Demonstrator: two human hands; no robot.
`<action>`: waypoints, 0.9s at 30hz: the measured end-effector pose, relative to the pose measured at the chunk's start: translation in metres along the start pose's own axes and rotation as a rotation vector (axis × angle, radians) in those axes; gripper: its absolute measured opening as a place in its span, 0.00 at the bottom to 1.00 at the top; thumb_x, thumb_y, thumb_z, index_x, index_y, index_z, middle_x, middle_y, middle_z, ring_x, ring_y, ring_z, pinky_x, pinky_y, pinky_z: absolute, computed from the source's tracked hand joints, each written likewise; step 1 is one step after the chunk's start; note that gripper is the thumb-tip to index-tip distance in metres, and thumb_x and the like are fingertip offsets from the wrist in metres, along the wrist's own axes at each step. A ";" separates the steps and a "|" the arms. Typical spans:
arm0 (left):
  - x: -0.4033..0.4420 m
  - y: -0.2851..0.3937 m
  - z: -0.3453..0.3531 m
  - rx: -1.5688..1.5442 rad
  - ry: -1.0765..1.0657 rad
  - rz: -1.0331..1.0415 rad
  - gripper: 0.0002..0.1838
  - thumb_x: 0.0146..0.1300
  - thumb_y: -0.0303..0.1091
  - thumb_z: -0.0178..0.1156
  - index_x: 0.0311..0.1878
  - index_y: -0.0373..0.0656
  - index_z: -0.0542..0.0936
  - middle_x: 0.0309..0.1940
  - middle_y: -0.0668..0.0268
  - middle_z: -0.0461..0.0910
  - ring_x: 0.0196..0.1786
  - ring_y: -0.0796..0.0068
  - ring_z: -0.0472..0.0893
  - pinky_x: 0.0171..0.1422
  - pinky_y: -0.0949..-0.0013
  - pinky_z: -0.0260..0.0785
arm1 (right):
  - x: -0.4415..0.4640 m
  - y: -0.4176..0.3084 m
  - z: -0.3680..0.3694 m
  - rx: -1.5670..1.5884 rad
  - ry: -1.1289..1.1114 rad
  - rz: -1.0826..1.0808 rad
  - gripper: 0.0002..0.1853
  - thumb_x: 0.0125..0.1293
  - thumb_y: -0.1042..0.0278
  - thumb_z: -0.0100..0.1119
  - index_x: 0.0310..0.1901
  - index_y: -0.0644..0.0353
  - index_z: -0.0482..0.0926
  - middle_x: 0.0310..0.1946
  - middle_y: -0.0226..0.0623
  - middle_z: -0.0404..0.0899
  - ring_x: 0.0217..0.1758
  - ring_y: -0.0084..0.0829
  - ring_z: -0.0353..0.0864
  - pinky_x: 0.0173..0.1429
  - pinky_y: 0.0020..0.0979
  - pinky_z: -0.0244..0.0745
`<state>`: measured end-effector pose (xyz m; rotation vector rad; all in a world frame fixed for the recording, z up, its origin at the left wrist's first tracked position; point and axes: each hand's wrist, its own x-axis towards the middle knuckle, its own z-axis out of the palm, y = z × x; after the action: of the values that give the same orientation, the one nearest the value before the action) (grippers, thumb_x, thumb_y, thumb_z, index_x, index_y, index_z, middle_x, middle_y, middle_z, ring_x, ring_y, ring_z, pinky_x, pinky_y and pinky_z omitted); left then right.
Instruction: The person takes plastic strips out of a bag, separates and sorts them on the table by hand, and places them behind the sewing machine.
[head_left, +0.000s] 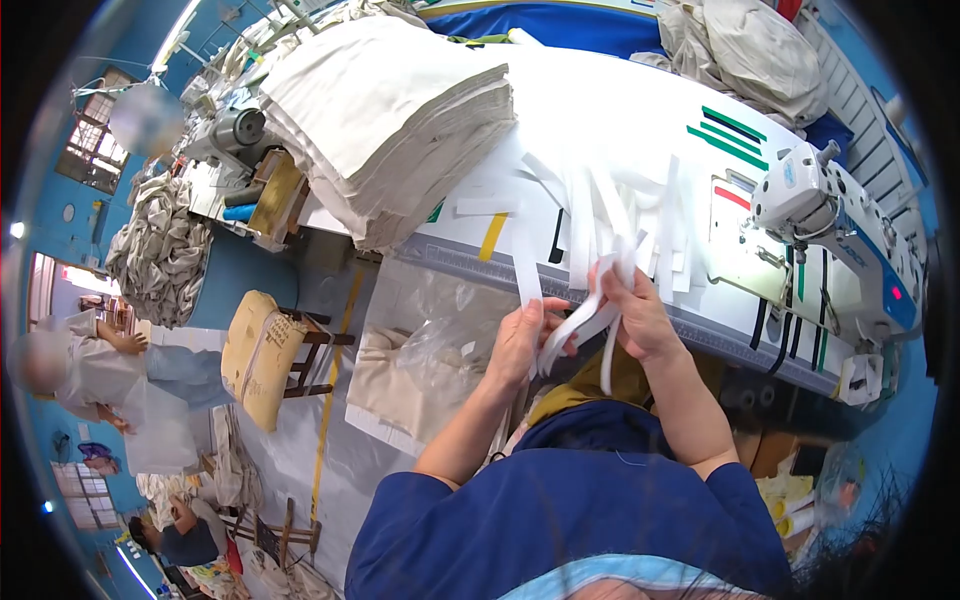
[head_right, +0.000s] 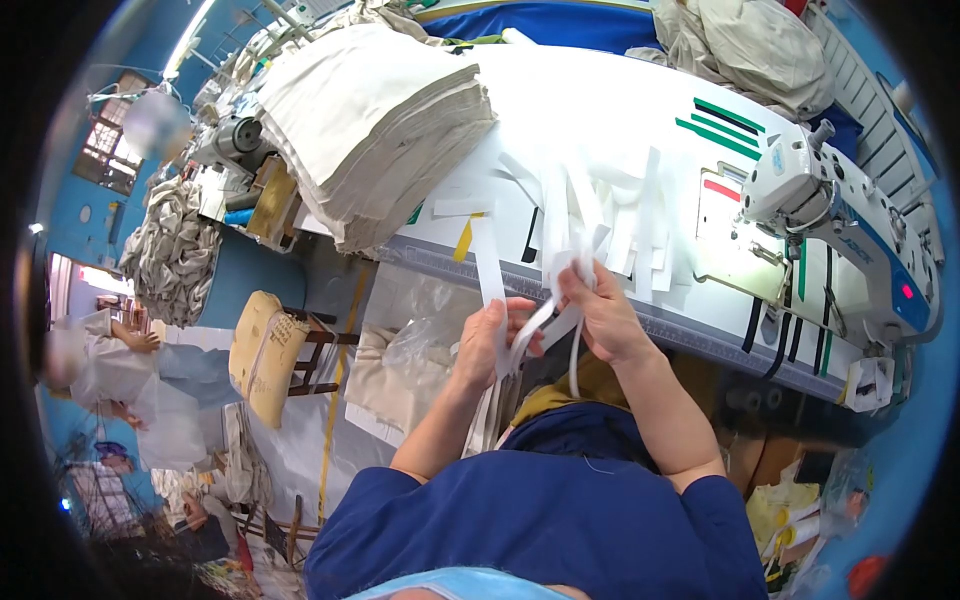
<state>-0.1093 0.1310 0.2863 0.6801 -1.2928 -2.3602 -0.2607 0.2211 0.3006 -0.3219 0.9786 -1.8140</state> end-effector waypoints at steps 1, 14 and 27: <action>0.000 -0.002 -0.001 0.011 0.024 0.022 0.27 0.71 0.50 0.40 0.49 0.30 0.73 0.29 0.60 0.78 0.29 0.76 0.77 0.34 0.76 0.69 | 0.000 -0.001 -0.005 -0.005 -0.057 -0.027 0.09 0.66 0.62 0.55 0.42 0.59 0.74 0.32 0.26 0.74 0.33 0.18 0.73 0.37 0.21 0.71; -0.030 0.007 -0.006 0.386 0.115 0.347 0.11 0.69 0.27 0.45 0.47 0.37 0.76 0.24 0.69 0.74 0.25 0.84 0.72 0.31 0.79 0.68 | -0.021 0.003 0.050 -0.141 -0.235 -0.051 0.17 0.69 0.59 0.50 0.47 0.67 0.71 0.28 0.34 0.74 0.22 0.20 0.68 0.27 0.22 0.64; -0.051 -0.014 -0.016 0.565 0.142 0.471 0.10 0.62 0.23 0.51 0.45 0.38 0.76 0.23 0.65 0.76 0.22 0.77 0.75 0.28 0.73 0.67 | -0.013 -0.007 0.034 -0.200 -0.159 -0.090 0.13 0.69 0.62 0.50 0.45 0.66 0.72 0.29 0.34 0.75 0.24 0.20 0.71 0.25 0.19 0.67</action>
<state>-0.0592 0.1538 0.2791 0.5953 -1.8332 -1.5533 -0.2388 0.2171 0.3302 -0.6337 1.0486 -1.7436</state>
